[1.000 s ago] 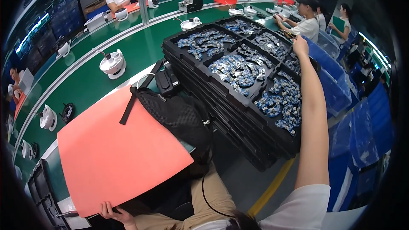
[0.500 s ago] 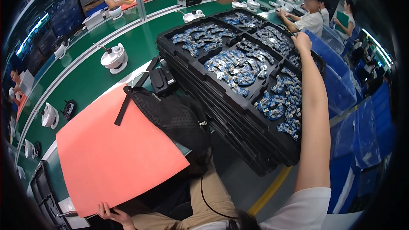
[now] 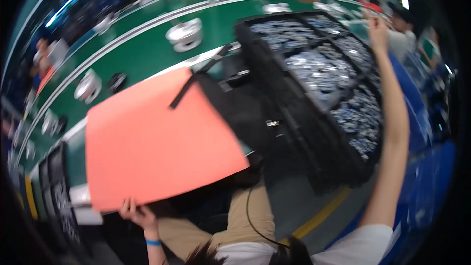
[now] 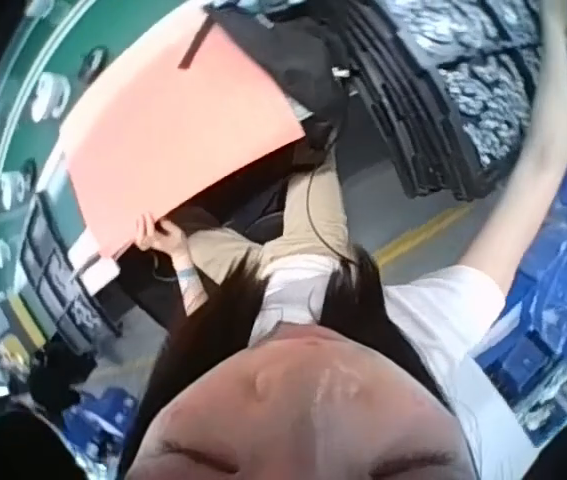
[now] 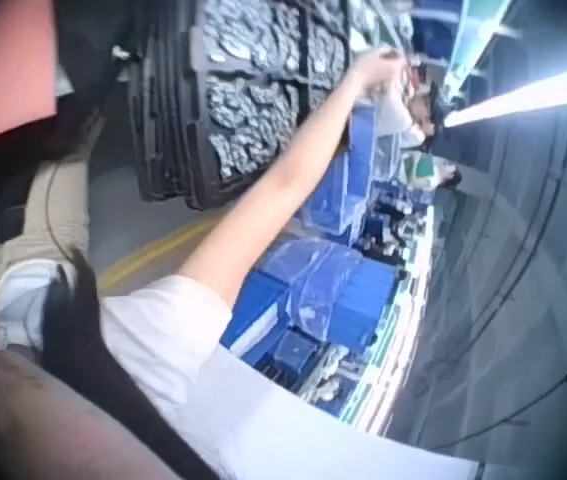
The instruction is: Assembling components and trimming wires for light fixtures on an industrial assembly line.
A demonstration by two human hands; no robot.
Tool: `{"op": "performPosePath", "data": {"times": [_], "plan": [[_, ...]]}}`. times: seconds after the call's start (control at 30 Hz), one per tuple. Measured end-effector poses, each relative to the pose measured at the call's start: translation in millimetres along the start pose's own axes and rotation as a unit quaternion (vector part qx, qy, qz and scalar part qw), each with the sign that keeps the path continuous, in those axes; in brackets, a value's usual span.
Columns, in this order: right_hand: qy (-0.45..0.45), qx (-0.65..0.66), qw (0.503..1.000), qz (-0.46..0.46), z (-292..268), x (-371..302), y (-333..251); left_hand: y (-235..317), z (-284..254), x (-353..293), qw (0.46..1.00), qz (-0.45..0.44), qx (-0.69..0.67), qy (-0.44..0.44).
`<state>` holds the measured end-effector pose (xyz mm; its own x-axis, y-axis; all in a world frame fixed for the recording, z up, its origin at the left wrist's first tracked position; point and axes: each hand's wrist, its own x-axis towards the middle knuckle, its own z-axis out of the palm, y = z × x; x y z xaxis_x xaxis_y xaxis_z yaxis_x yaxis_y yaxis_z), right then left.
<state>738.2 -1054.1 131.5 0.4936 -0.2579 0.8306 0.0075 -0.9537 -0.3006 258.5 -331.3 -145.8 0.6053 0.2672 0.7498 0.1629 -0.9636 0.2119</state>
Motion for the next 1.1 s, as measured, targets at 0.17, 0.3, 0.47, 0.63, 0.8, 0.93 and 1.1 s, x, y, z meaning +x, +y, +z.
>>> {"op": "performPosePath", "data": {"times": [0.17,0.3,0.47,0.63,0.8,0.93,1.1], "plan": [[-0.091,0.373,0.893,-0.233,-52.3,-40.5,-215.4,40.0,-11.7,33.8,0.998,-0.044,-0.031,-0.028],[-0.329,0.421,0.687,-0.492,-151.2,-161.1,-405.3,58.7,-48.0,51.0,0.954,-0.161,-0.221,0.127],[-0.417,0.486,0.394,-0.659,-197.3,-309.1,-475.8,92.1,-73.7,93.4,0.826,-0.229,-0.427,0.289],[-0.309,0.449,0.329,-0.771,-193.7,-361.3,-525.1,81.6,-106.0,69.4,0.865,-0.233,-0.361,0.259],[-0.410,0.419,0.495,-0.642,-124.2,-372.2,-551.7,42.8,-114.0,2.8,0.867,-0.357,-0.292,0.189],[-0.422,0.357,0.579,-0.599,-64.3,-413.4,-534.2,-8.6,-115.3,-34.0,0.814,-0.450,-0.275,0.245],[-0.463,0.455,0.569,-0.505,-65.8,-423.6,-528.4,-89.0,-156.9,-68.6,0.673,-0.556,-0.264,0.411]]}}
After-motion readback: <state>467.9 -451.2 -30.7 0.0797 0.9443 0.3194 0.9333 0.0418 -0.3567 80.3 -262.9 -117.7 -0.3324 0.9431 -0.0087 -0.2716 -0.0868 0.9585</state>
